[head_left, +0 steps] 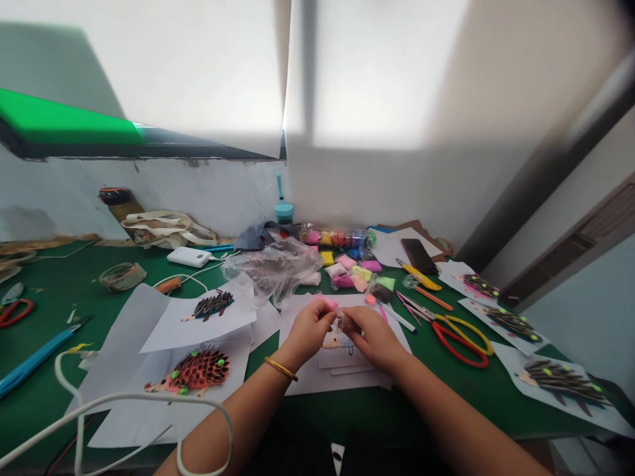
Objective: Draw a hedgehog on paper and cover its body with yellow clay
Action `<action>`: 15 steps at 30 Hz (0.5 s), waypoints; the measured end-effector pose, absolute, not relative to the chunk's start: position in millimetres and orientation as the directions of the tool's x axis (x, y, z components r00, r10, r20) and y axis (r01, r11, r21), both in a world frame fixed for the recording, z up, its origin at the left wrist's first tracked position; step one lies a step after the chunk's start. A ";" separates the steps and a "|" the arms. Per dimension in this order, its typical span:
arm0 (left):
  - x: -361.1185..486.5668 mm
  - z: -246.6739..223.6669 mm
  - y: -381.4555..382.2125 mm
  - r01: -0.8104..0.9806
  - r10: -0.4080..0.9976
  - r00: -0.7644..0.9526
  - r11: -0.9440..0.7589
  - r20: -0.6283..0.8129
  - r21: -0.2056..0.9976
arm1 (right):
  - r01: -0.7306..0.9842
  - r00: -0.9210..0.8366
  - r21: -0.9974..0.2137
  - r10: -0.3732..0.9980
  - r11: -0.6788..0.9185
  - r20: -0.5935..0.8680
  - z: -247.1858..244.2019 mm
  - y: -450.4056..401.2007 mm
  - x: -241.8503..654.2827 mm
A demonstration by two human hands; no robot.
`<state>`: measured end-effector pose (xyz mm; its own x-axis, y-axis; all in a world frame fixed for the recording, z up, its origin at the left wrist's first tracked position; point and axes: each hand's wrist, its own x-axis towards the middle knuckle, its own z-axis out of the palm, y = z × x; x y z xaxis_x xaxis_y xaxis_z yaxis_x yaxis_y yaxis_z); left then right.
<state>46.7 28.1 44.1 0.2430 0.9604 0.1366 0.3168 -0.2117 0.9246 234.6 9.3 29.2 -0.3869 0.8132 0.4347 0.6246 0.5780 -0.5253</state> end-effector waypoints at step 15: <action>24.4 40.3 73.1 0.512 0.979 0.062 -0.198 0.194 0.836 | 0.905 -0.269 -0.225 0.895 0.361 0.356 11.5 69.7 253.5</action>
